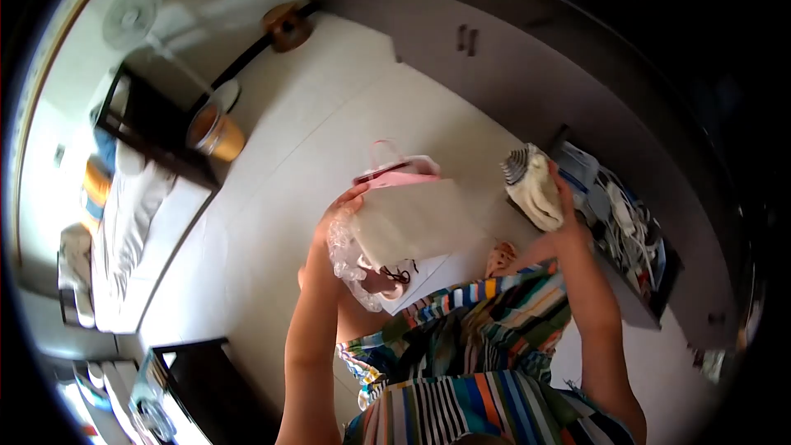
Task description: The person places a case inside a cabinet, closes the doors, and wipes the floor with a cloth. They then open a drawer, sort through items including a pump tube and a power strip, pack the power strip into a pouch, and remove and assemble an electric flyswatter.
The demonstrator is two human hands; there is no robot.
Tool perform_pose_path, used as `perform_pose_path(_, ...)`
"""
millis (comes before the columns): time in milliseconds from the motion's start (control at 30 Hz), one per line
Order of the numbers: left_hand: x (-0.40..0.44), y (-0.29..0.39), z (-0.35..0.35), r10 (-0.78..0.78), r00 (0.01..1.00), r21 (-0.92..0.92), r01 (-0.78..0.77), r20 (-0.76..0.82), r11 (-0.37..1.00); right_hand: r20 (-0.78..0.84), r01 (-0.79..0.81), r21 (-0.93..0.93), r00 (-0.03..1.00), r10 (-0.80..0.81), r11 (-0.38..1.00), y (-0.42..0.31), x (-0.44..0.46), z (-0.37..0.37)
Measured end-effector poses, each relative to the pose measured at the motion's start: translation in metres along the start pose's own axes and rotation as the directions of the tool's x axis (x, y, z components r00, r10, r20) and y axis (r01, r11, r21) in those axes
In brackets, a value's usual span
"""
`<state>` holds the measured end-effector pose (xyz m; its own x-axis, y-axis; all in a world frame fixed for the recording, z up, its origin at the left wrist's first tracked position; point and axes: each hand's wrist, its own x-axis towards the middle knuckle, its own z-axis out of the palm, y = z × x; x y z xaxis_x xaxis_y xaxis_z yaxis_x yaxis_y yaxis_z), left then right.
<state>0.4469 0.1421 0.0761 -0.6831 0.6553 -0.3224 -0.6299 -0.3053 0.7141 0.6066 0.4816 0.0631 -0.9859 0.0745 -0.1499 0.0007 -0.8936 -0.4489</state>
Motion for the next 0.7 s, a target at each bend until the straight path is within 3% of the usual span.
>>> perform_pose_path(33, -0.001, -0.006, 0.006, -0.028, 0.999, 0.027, 0.028, 0.017, 0.999, 0.042, 0.016, -0.021, 0.999, -0.015, 1.0, -0.006, -0.013, -0.004)
perform_pose_path(100, 0.006, -0.019, 0.018, -0.091, 0.995, 0.147, 0.083, 0.047, 0.986, -0.325, 0.119, -0.019, 0.938, -0.119, 0.993, -0.007, -0.059, 0.047)
perform_pose_path(133, 0.01, -0.023, 0.022, -0.117, 0.992, 0.249, 0.102, 0.044, 0.963, -0.467, 0.273, -0.039, 0.845, -0.259, 0.961, -0.008, -0.06, 0.02)
perform_pose_path(200, 0.02, -0.027, 0.024, -0.127, 0.992, 0.499, 0.115, -0.009, 0.859, -0.462, 0.425, -0.039, 0.795, -0.394, 0.904, -0.021, -0.087, 0.012)
perform_pose_path(267, 0.025, -0.031, 0.034, -0.091, 0.994, 0.784, 0.099, -0.054, 0.613, -0.432, 0.476, 0.083, 0.809, -0.399, 0.876, -0.037, -0.123, -0.002)
perform_pose_path(367, 0.02, -0.037, 0.08, -0.085, 0.996, 0.989, 0.018, -0.006, 0.146, -0.476, 0.632, 0.068, 0.7, -0.532, 0.772, -0.05, -0.175, -0.024)
perform_pose_path(467, 0.022, -0.056, 0.101, -0.26, 0.945, 0.973, -0.223, 0.2, -0.062, -0.52, 0.715, 0.065, 0.62, -0.588, 0.697, -0.055, -0.236, -0.062)
perform_pose_path(500, 0.026, -0.062, 0.1, -0.308, 0.913, 0.915, -0.34, 0.266, -0.217, -0.554, 0.752, 0.071, 0.576, -0.601, 0.656, -0.049, -0.255, -0.068)
perform_pose_path(600, 0.038, -0.08, 0.117, -0.374, 0.904, 0.907, -0.322, 0.209, -0.272, -0.615, 0.814, 0.007, 0.461, -0.64, 0.581, -0.033, -0.297, -0.092)
perform_pose_path(700, 0.038, -0.088, 0.173, -0.209, 0.869, 0.814, -0.493, 0.448, -0.308, -0.703, 0.851, -0.078, 0.322, -0.634, 0.52, -0.03, -0.33, -0.091)
